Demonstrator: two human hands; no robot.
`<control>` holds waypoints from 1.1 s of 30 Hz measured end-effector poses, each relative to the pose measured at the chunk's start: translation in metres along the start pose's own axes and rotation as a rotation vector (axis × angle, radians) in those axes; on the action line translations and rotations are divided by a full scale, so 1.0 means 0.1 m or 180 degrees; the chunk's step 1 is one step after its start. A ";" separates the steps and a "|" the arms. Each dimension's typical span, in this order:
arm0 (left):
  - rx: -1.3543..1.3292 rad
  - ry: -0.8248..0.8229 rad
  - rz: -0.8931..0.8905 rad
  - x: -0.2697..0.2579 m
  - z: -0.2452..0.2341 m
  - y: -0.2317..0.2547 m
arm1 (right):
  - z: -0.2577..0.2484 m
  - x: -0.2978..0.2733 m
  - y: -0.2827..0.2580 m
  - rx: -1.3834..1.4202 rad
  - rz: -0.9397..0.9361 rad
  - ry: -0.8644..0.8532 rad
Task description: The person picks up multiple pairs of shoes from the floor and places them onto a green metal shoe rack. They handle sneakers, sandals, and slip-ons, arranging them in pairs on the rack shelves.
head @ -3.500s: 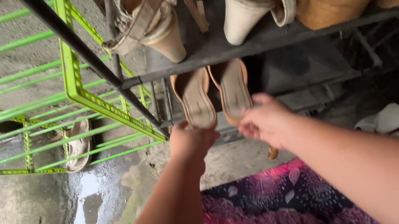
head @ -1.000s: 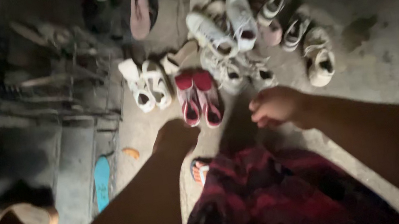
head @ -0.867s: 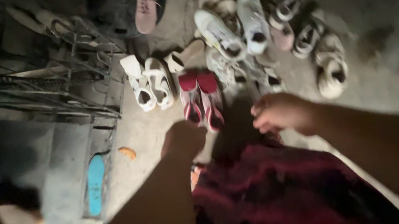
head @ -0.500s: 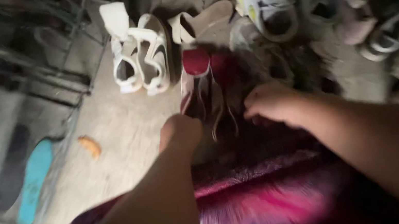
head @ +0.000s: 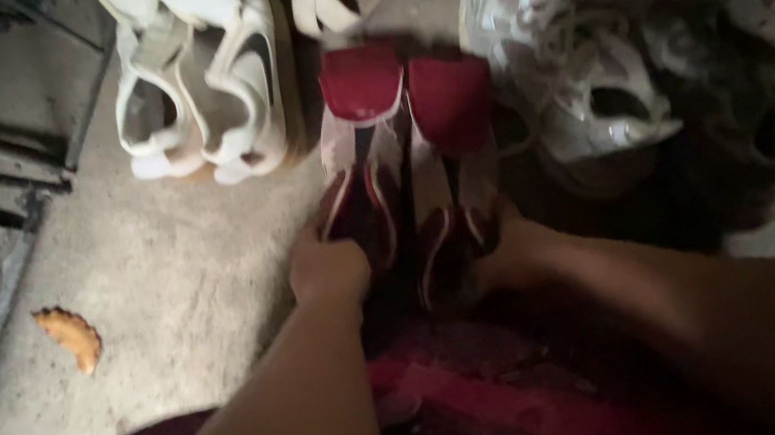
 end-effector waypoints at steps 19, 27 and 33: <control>-0.0773 0.0165 -0.0921 -1.90 -1.71 1.90 | -1.33 -2.93 -2.71 0.0541 0.0692 -0.0115; -0.1266 0.0491 -0.0506 -2.57 -3.14 2.89 | -1.79 -4.21 -4.11 0.0528 0.0451 0.0002; -0.1098 0.0295 -0.0753 -3.09 -4.13 2.95 | -1.63 -4.95 -4.92 0.0545 0.0377 -0.0065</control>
Point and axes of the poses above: each hand's wrist, its own x-axis towards the middle knuckle, its own z-axis out of the palm, y = z × x, the point moved 1 cm from there along x, towards the middle knuckle, and after that the axes turned 1 degree about x, right-handed, at the moved point
